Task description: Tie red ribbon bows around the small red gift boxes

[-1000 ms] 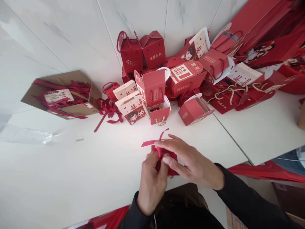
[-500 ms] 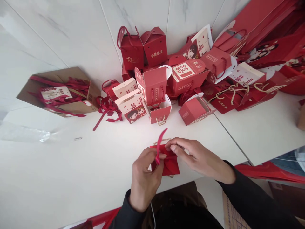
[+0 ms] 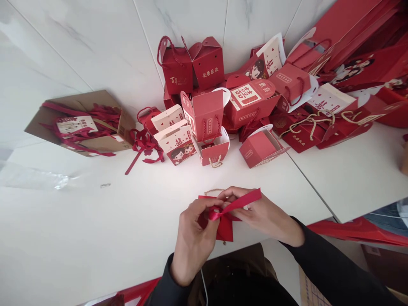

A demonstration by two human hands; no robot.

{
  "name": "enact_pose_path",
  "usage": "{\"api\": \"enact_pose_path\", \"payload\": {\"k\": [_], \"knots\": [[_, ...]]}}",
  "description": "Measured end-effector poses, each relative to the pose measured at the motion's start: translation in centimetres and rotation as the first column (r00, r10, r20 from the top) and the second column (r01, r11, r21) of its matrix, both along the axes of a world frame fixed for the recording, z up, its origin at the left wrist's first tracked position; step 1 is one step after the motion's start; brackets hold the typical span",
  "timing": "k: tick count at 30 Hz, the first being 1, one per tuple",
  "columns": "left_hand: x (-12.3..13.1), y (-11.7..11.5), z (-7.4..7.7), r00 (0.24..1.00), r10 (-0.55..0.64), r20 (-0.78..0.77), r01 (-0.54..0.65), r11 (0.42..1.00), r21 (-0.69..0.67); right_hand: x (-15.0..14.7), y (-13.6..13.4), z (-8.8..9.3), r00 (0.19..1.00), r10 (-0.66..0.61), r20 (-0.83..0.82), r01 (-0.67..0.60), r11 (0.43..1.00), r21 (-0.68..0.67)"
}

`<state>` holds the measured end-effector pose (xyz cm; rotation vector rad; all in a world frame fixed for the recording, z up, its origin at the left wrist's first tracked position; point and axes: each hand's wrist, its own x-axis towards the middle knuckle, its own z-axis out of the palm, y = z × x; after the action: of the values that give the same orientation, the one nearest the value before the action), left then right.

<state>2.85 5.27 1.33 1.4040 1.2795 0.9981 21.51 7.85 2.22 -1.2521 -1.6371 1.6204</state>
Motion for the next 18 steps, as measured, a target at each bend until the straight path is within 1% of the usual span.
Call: {"api": "enact_pose_path", "payload": {"k": [2,5,7,9,11,12,13,14,16,17,18], "knots": [[-0.3,0.1,0.6,0.998,-0.014,0.059,0.022,0.992,-0.123,0.0,0.0,0.5,0.999,-0.037,0.012,0.037,0.999,0.003],[-0.6,0.2,1.0,0.986,-0.035,0.161,0.070,0.974,-0.215,0.0,-0.2,0.9,0.998,-0.044,0.041,0.046,0.998,-0.046],[-0.7,0.1,1.0,0.981,-0.048,0.190,0.090,0.972,-0.218,0.1,-0.2,0.8,0.998,-0.031,0.055,0.035,0.997,-0.072],[-0.7,-0.1,0.7,0.989,-0.041,0.141,0.065,0.982,-0.175,0.1,-0.3,0.8,0.995,-0.017,0.096,0.022,0.998,-0.055],[-0.7,-0.2,0.1,1.000,-0.008,0.030,0.010,0.998,-0.059,0.1,-0.3,0.8,0.987,-0.013,0.160,0.009,1.000,0.029],[-0.7,-0.2,-0.2,0.999,0.014,-0.038,-0.012,0.999,0.038,0.1,-0.3,0.8,0.984,-0.010,0.176,-0.002,0.998,0.068],[-0.7,-0.3,-0.6,0.993,0.039,-0.112,-0.021,0.987,0.158,0.0,-0.2,0.8,0.985,-0.003,0.173,-0.014,0.995,0.094],[-0.6,-0.3,-1.1,0.981,0.068,-0.183,-0.011,0.956,0.293,-0.1,-0.2,0.8,0.988,0.011,0.156,-0.027,0.994,0.103],[-0.6,-0.4,-1.9,0.948,0.134,-0.289,0.043,0.846,0.532,-0.3,0.0,0.7,0.994,0.034,0.107,-0.042,0.996,0.077],[-0.5,-0.4,-2.3,0.935,0.163,-0.316,0.067,0.792,0.607,-0.4,0.1,0.6,0.995,0.041,0.092,-0.047,0.997,0.061],[-0.5,-0.5,-2.6,0.925,0.192,-0.327,0.072,0.757,0.649,-0.5,0.2,0.5,0.995,0.045,0.087,-0.050,0.997,0.055]]}}
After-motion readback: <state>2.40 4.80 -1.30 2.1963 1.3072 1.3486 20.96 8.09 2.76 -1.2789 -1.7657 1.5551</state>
